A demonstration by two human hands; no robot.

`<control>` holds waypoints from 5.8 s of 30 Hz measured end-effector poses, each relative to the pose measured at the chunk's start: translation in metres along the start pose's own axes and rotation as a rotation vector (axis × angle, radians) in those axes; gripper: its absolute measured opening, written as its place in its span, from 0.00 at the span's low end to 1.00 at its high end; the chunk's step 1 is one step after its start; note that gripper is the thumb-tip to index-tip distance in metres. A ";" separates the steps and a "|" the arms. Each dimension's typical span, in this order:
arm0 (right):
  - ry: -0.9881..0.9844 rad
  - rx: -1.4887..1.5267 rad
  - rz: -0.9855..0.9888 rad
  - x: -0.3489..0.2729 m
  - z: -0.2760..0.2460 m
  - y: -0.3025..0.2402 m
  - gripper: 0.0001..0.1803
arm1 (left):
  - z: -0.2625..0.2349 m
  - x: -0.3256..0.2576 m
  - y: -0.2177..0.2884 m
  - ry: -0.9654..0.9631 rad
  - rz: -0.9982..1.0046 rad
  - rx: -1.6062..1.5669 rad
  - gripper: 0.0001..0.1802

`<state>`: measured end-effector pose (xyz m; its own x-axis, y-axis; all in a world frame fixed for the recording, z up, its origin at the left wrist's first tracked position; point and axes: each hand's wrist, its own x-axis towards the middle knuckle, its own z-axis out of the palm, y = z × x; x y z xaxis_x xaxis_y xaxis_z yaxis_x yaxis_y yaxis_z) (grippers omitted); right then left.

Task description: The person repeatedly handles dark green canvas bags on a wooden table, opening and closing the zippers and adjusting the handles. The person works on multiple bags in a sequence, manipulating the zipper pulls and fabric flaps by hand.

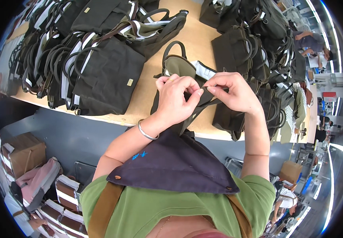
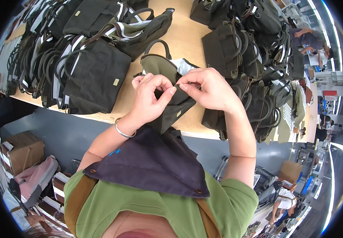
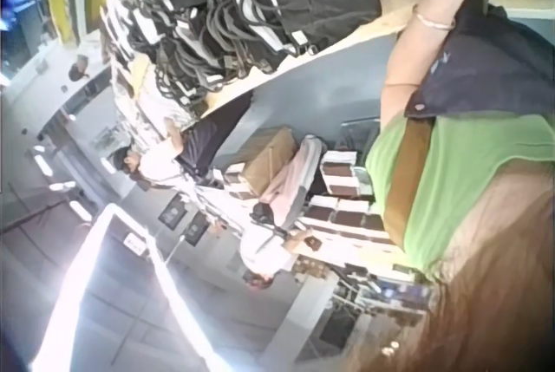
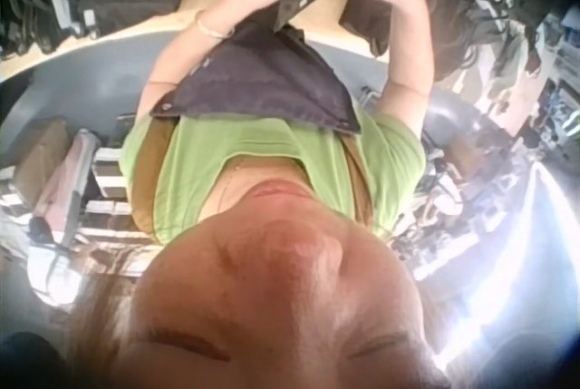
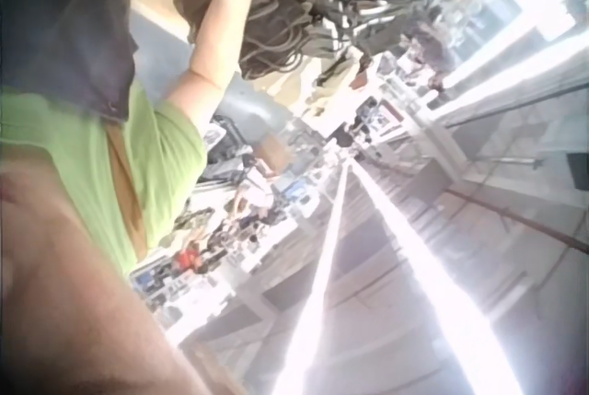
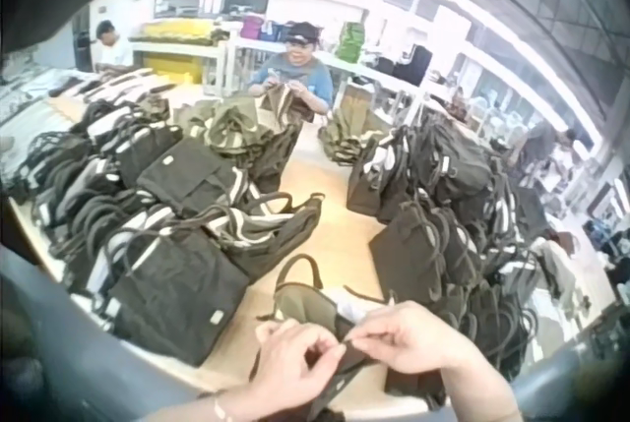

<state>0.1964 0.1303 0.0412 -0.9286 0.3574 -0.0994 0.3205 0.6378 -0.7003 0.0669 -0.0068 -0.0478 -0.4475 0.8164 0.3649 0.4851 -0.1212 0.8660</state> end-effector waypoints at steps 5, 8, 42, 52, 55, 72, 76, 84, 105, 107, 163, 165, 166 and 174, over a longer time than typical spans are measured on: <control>0.045 0.042 0.008 0.000 0.008 0.002 0.06 | -0.009 0.001 -0.003 -0.098 0.021 -0.002 0.07; 0.065 -0.013 -0.038 0.000 0.011 0.000 0.05 | -0.023 0.006 -0.009 -0.224 0.020 -0.058 0.10; 0.135 -0.054 -0.056 -0.010 0.023 -0.013 0.03 | -0.024 0.005 -0.002 -0.285 -0.076 -0.042 0.13; 0.168 -0.007 -0.031 -0.019 0.026 -0.007 0.03 | -0.018 -0.003 -0.005 -0.326 -0.084 -0.163 0.10; 0.128 0.009 0.036 -0.018 0.024 -0.008 0.02 | -0.018 -0.003 -0.005 -0.337 -0.099 -0.171 0.10; 0.029 0.017 0.015 -0.017 0.019 -0.013 0.07 | -0.023 -0.003 -0.004 -0.359 -0.074 -0.145 0.09; 0.054 0.050 0.058 -0.023 0.021 -0.007 0.09 | -0.025 0.000 -0.016 -0.416 -0.002 -0.240 0.08; 0.042 0.075 0.044 -0.023 0.021 -0.009 0.08 | -0.030 0.010 -0.012 -0.557 -0.148 -0.304 0.08; 0.149 0.102 0.108 -0.021 0.030 -0.002 0.08 | -0.015 -0.013 -0.005 -0.142 0.120 -0.067 0.02; 0.141 0.100 0.092 -0.019 0.030 -0.001 0.08 | -0.017 -0.013 -0.005 -0.177 0.102 -0.089 0.03; -0.068 0.267 0.060 0.001 0.012 0.012 0.07 | -0.028 0.000 -0.009 -0.264 0.062 0.044 0.06; -0.061 0.141 0.001 -0.005 0.011 0.006 0.09 | -0.029 0.003 -0.007 -0.288 0.093 0.069 0.07; -0.048 0.042 -0.018 -0.008 0.013 0.002 0.10 | -0.030 0.003 -0.008 -0.278 0.119 0.093 0.07; 0.245 -0.270 -0.422 -0.039 0.030 0.019 0.11 | -0.012 -0.014 -0.001 -0.131 0.280 0.108 0.10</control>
<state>0.2329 0.1079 0.0104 -0.9264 0.1609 0.3404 -0.0031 0.9008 -0.4343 0.0634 -0.0248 -0.0497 -0.1890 0.8263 0.5306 0.6554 -0.2962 0.6948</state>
